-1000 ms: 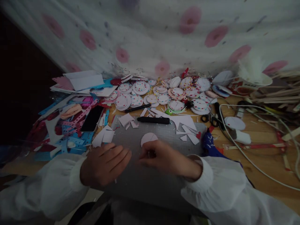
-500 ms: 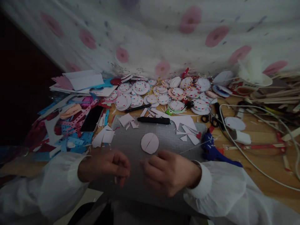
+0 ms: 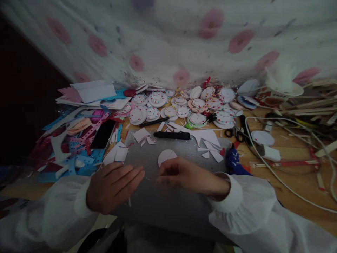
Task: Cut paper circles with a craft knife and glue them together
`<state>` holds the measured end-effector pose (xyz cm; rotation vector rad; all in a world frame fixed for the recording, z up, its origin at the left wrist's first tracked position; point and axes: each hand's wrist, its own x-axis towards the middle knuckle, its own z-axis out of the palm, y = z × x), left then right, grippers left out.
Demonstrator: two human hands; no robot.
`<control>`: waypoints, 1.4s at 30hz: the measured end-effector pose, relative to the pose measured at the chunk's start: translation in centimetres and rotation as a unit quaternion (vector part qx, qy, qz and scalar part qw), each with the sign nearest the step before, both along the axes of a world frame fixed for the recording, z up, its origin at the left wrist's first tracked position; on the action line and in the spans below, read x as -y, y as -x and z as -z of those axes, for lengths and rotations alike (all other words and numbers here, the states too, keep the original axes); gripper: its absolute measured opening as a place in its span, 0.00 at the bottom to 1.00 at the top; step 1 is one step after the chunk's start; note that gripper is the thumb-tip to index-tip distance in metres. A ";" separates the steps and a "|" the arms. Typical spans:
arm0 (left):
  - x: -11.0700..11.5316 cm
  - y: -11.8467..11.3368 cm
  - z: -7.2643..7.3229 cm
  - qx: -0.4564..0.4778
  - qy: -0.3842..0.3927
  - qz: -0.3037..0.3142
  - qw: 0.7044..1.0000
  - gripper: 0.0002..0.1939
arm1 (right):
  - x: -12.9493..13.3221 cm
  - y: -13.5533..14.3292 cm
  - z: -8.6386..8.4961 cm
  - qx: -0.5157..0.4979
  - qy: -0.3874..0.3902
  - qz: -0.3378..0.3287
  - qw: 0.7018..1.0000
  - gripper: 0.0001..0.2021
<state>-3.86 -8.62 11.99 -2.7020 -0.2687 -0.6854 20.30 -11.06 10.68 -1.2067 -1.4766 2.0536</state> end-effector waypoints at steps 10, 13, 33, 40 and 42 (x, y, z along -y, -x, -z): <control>0.7 -0.6 0.9 0.009 0.174 -0.052 0.983 0.13 | 1.6 0.5 0.2 0.259 -0.388 -0.086 0.880 0.06; 0.5 -0.8 0.9 -0.030 0.526 -0.139 0.838 0.12 | 2.2 0.2 -0.3 0.283 -0.639 -0.184 0.692 0.10; -0.6 0.8 0.2 -0.022 0.003 -0.033 0.999 0.12 | 0.3 -0.4 -0.5 0.078 -0.076 0.005 0.994 0.20; -0.4 1.1 0.4 -0.013 -0.001 -0.022 1.000 0.12 | 0.5 0.0 0.3 0.029 -0.052 0.010 0.998 0.18; -0.4 1.1 0.4 -0.017 -0.005 -0.018 1.000 0.13 | 0.6 0.0 0.2 0.031 -0.061 0.016 0.998 0.18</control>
